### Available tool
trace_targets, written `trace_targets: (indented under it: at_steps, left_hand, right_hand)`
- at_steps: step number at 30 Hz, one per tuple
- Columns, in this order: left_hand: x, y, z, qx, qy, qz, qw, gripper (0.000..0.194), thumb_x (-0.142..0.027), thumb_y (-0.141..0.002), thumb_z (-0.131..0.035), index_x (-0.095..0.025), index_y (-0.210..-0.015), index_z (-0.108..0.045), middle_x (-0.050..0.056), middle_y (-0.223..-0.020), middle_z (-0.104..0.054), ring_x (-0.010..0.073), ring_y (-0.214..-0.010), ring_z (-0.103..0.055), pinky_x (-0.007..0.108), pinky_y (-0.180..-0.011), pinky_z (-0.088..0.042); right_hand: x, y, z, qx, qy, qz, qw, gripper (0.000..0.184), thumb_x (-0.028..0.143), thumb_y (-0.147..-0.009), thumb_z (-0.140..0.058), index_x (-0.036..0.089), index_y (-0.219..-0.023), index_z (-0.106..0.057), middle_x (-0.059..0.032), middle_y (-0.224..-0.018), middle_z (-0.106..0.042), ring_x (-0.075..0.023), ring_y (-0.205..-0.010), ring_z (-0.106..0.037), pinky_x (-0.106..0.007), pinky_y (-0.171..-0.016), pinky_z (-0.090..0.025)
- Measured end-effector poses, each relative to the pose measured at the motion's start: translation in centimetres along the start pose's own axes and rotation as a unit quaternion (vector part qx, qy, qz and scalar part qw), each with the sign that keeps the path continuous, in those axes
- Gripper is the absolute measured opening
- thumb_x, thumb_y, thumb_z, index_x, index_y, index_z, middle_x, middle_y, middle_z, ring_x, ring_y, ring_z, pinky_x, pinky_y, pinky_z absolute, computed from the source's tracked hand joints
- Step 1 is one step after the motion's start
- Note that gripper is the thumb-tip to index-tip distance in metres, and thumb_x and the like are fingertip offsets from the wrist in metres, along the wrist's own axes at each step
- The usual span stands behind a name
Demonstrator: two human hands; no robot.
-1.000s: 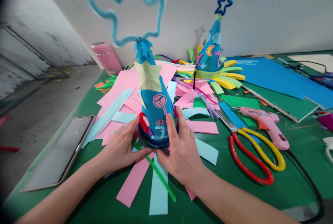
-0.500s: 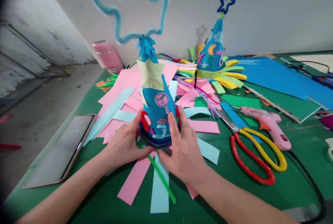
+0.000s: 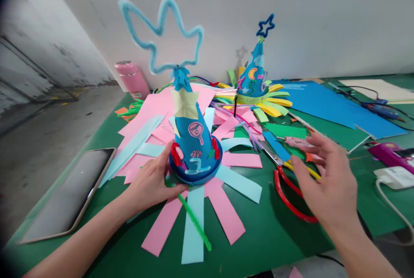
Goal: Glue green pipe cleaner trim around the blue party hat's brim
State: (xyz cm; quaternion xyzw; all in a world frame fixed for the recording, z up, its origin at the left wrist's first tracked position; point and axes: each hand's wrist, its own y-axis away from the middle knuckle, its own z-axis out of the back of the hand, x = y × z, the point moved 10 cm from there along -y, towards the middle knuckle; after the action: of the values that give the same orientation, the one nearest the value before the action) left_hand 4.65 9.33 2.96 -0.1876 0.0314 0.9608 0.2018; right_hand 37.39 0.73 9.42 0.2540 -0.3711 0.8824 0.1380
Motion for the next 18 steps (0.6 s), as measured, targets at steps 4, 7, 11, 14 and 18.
trace_targets:
  at_steps: [4,7,11,14,18]
  left_hand:
    - [0.2,-0.1,0.0,-0.004,-0.008,0.003,1.0,0.097,-0.041,-0.067,-0.061,-0.017,-0.139,-0.001,0.003,-0.08,-0.058,0.0277,-0.079,-0.059,0.036,-0.069,-0.041]
    - [0.3,-0.2,0.1,-0.01,-0.011,0.001,1.0,0.095,-0.042,-0.068,-0.06,-0.018,-0.139,-0.001,0.003,-0.081,-0.058,0.0276,-0.079,-0.059,0.037,-0.069,-0.041]
    - [0.1,-0.2,0.2,-0.01,-0.011,0.005,1.0,0.093,-0.042,-0.068,-0.06,-0.018,-0.138,-0.003,0.003,-0.081,-0.058,0.0271,-0.077,-0.059,0.037,-0.069,-0.041]
    - [0.1,-0.2,0.2,-0.008,-0.012,0.008,1.0,0.093,-0.043,-0.068,-0.06,-0.017,-0.138,-0.004,0.003,-0.081,-0.058,0.0269,-0.077,-0.058,0.037,-0.069,-0.041]
    - [0.1,-0.2,0.2,-0.005,-0.014,0.013,1.0,0.095,-0.043,-0.067,-0.06,-0.016,-0.139,-0.003,0.004,-0.081,-0.058,0.027,-0.078,-0.058,0.036,-0.068,-0.041]
  right_hand:
    - [-6.1,0.2,2.4,-0.003,0.08,-0.066,0.995,0.047,0.045,-0.072,-0.057,0.02,-0.112,-0.052,-0.0091,-0.094,-0.062,-0.0224,-0.079,-0.061,-0.032,-0.058,-0.05]
    - [-8.7,0.4,3.0,0.02,0.127,-0.081,0.988,0.046,0.049,-0.071,-0.054,0.019,-0.105,-0.054,-0.0082,-0.091,-0.062,-0.0216,-0.076,-0.06,-0.03,-0.053,-0.048]
    - [-10.0,0.1,2.2,0.065,0.155,-0.078,0.983,0.043,0.05,-0.069,-0.053,0.018,-0.099,-0.056,-0.0072,-0.09,-0.062,-0.02,-0.073,-0.059,-0.028,-0.049,-0.046]
    - [-10.5,-0.6,1.1,0.096,0.178,-0.074,0.977,0.041,0.05,-0.07,-0.051,0.02,-0.097,-0.056,-0.0071,-0.092,-0.062,-0.0205,-0.074,-0.06,-0.029,-0.05,-0.045]
    - [-11.8,-1.5,-0.5,0.133,0.192,-0.078,0.969,0.044,0.049,-0.067,-0.052,0.018,-0.098,-0.053,-0.0102,-0.093,-0.062,-0.0216,-0.07,-0.06,-0.031,-0.053,-0.046]
